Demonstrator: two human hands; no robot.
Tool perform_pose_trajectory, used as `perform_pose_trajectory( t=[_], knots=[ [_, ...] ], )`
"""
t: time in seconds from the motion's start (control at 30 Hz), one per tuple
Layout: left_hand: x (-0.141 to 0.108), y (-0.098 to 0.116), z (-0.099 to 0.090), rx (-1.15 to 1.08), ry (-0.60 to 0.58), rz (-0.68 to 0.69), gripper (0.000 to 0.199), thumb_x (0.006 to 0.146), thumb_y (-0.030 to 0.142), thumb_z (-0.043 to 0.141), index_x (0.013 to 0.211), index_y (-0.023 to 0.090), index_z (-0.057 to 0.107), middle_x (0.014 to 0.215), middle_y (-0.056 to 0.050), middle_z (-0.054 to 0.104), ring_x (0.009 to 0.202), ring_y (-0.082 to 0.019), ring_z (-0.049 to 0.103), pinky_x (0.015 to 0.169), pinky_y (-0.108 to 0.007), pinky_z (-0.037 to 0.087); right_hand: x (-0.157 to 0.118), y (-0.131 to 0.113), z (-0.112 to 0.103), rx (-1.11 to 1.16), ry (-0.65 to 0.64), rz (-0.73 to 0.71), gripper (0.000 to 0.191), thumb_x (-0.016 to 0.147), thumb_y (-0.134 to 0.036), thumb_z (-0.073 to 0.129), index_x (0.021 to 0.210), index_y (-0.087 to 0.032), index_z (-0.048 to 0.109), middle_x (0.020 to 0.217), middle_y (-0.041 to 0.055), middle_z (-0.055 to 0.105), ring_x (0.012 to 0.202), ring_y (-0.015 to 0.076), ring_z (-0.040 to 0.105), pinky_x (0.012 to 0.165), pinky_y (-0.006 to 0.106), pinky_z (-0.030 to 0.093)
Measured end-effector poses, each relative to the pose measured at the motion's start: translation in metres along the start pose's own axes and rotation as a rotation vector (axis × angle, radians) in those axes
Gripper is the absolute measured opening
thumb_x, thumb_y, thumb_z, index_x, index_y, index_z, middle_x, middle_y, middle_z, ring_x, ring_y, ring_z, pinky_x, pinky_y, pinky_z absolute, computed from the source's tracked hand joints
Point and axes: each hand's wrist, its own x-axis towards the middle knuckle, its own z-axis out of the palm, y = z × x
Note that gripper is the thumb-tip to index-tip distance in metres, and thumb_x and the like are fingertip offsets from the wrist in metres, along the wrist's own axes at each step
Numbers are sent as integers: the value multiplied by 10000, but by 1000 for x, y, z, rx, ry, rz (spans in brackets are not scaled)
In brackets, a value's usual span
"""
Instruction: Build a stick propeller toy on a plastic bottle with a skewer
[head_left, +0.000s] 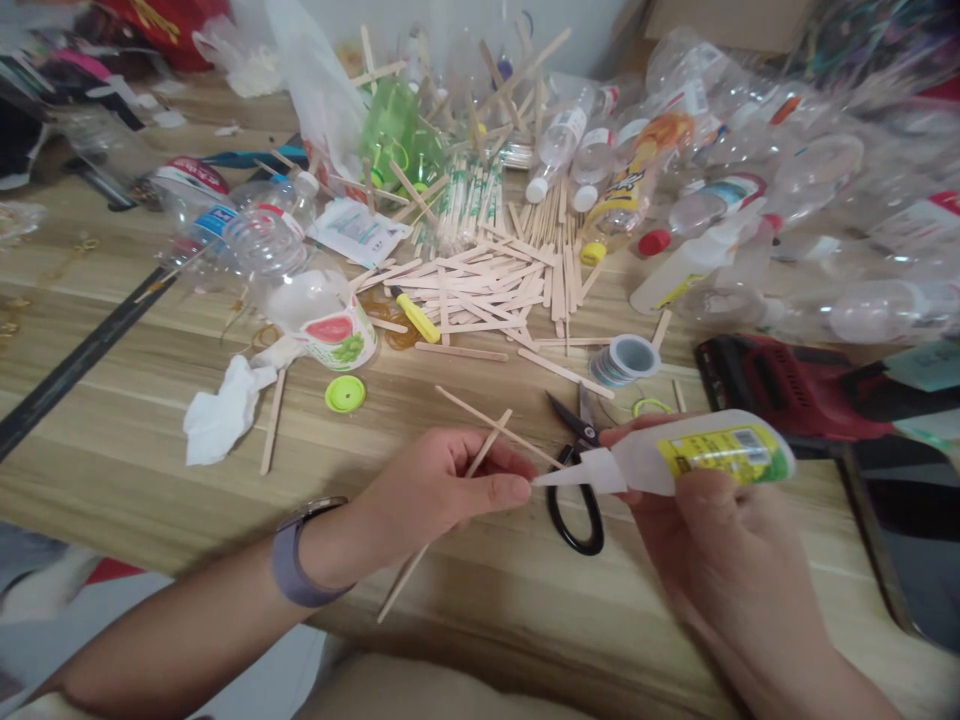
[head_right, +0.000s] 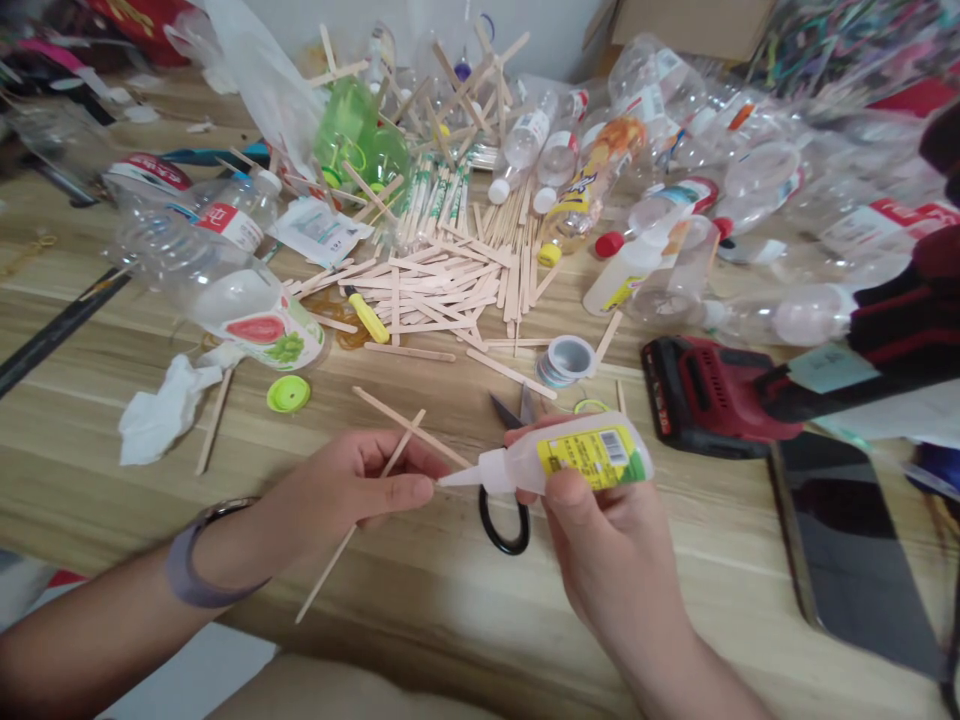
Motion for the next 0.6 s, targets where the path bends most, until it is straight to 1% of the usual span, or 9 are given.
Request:
perform_pose_trajectory(
  t=[0.07,0.13,0.27,0.43,0.53,0.6],
  knots=[
    [0,-1,0,2,-4,3,295,763,395,704,937,158,715,570,65,458,502,-76,330,475,-232,217,-1,2,-1,-26,-10,-7,349,641,-530,828,851,-267,735,753,28,733,540,140,608,500,239,541],
    [0,-2,0,-2,13,3,265,755,396,708,872,159,704,546,71,434,491,-74,314,467,-233,206,-2,3,-3,-47,-13,-13,355,643,-527,829,862,-265,730,776,31,742,577,145,632,506,228,541],
    [0,-3,1,-6,35,-9,220,749,372,701,742,166,625,530,83,408,487,-69,305,469,-227,216,-4,5,-8,-65,-55,-13,348,680,-513,812,919,-277,723,843,27,755,644,141,660,549,209,551],
    [-1,-3,1,-14,24,-6,178,749,320,666,702,169,583,549,82,414,499,-68,307,483,-223,227,-6,5,-9,-76,-85,-11,360,685,-525,803,931,-276,719,856,27,751,640,141,653,533,211,543],
    [0,-4,0,-34,21,-25,186,743,331,653,690,173,570,540,82,400,495,-69,308,473,-218,223,-5,4,-7,-66,-70,-5,359,671,-524,813,922,-284,725,849,29,752,641,143,653,529,212,543],
    [0,-5,-1,-53,8,-36,172,738,326,648,701,175,575,551,77,417,497,-70,325,462,-213,230,-4,3,-5,-37,-50,-8,344,658,-525,820,896,-292,734,823,24,750,609,139,642,520,214,544]
  ],
)
